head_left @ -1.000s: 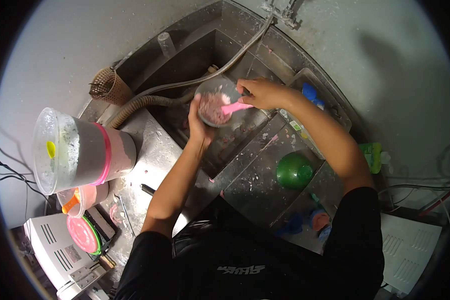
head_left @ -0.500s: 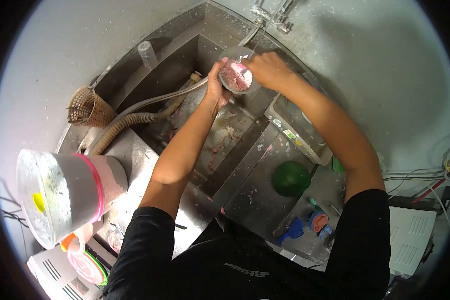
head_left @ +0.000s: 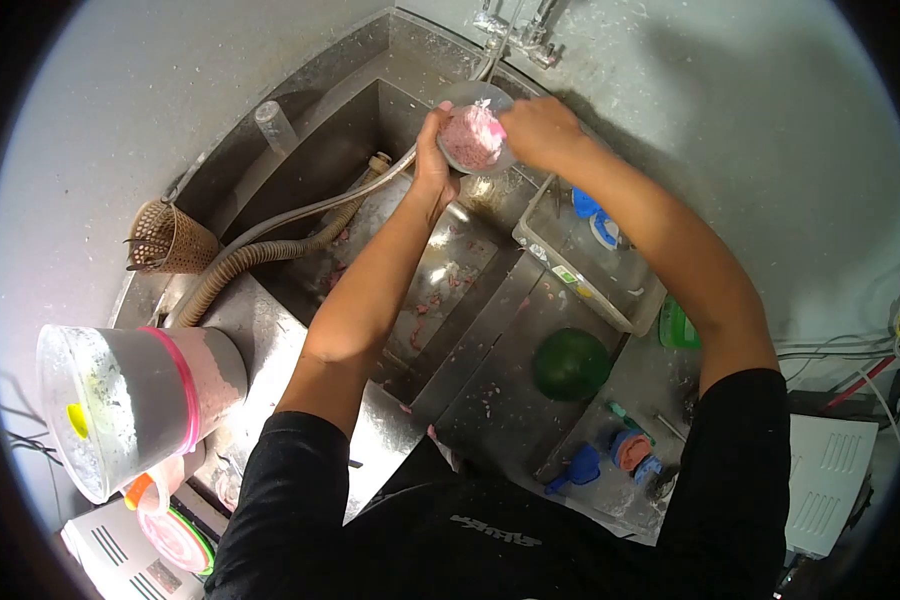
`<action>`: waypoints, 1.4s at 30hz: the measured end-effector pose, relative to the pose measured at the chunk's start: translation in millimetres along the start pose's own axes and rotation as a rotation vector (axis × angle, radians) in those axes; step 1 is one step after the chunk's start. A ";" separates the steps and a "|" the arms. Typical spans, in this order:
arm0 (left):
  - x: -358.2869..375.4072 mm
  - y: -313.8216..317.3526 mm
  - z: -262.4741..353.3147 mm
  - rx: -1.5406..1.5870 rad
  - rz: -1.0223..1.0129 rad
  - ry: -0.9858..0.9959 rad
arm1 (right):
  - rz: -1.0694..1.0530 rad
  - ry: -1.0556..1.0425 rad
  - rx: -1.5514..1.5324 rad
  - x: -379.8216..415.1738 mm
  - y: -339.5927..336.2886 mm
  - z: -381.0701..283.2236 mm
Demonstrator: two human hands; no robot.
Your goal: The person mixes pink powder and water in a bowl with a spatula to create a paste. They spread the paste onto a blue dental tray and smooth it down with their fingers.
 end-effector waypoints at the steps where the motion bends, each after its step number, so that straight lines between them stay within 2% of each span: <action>1: -0.7 -0.6 2.3 -0.017 -0.008 -0.025 | -0.065 -0.019 0.022 6.1 1.2 -7.1; 2: -3.1 -4.8 0.8 -0.011 0.000 -0.024 | -0.027 -0.086 -0.089 17.0 -6.3 -19.2; 5: -3.8 -10.9 -10.3 -0.002 0.008 -0.042 | -0.009 -0.080 0.017 -1.2 -8.3 -23.3; 6: 3.6 -5.4 -8.2 -0.010 0.004 -0.050 | 0.186 -0.147 0.044 -5.2 -7.2 -15.1; 9: 11.9 -0.9 2.9 -0.058 0.025 -0.056 | 0.046 -0.161 0.100 -0.1 6.1 -13.8; 13: 7.5 3.2 -2.4 -0.063 0.001 -0.068 | 0.122 -0.139 0.084 -5.9 -2.6 -17.0; 17: 5.5 -4.1 2.4 -0.073 0.021 -0.082 | -0.014 -0.134 0.112 -2.0 10.0 -7.6; 18: 7.5 6.0 4.3 -0.053 -0.037 -0.095 | -0.022 -0.110 0.067 -0.1 9.8 -7.4; 20: 5.7 7.1 1.2 -0.069 -0.024 -0.072 | -0.028 -0.066 -0.024 -1.3 4.2 -10.4; 26: 2.1 -0.4 1.2 -0.101 -0.052 -0.076 | -0.037 -0.085 0.088 3.7 11.5 -7.5; 29: 2.3 -1.4 0.6 -0.086 -0.048 -0.068 | 0.108 -0.135 -0.111 4.7 8.0 -7.9; 34: 5.8 1.4 -3.0 -0.051 -0.116 -0.108 | 0.045 -0.200 -0.009 -7.4 14.7 4.0; 38: 3.0 -12.1 -8.5 -0.065 -0.041 -0.112 | 0.011 -0.228 0.068 -5.7 4.5 -4.6; 42: 2.2 -13.1 -5.9 -0.097 -0.027 -0.084 | 0.136 -0.242 0.114 -4.1 0.7 -7.1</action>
Point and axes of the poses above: each hand's wrist, its own x-axis away from the middle knuckle, its own y-axis out of the palm, z = x × y, the point moved 9 cm from there along -x, towards the middle knuckle, and after that the axes turned 14 degrees about -z, right-handed, at the moved point
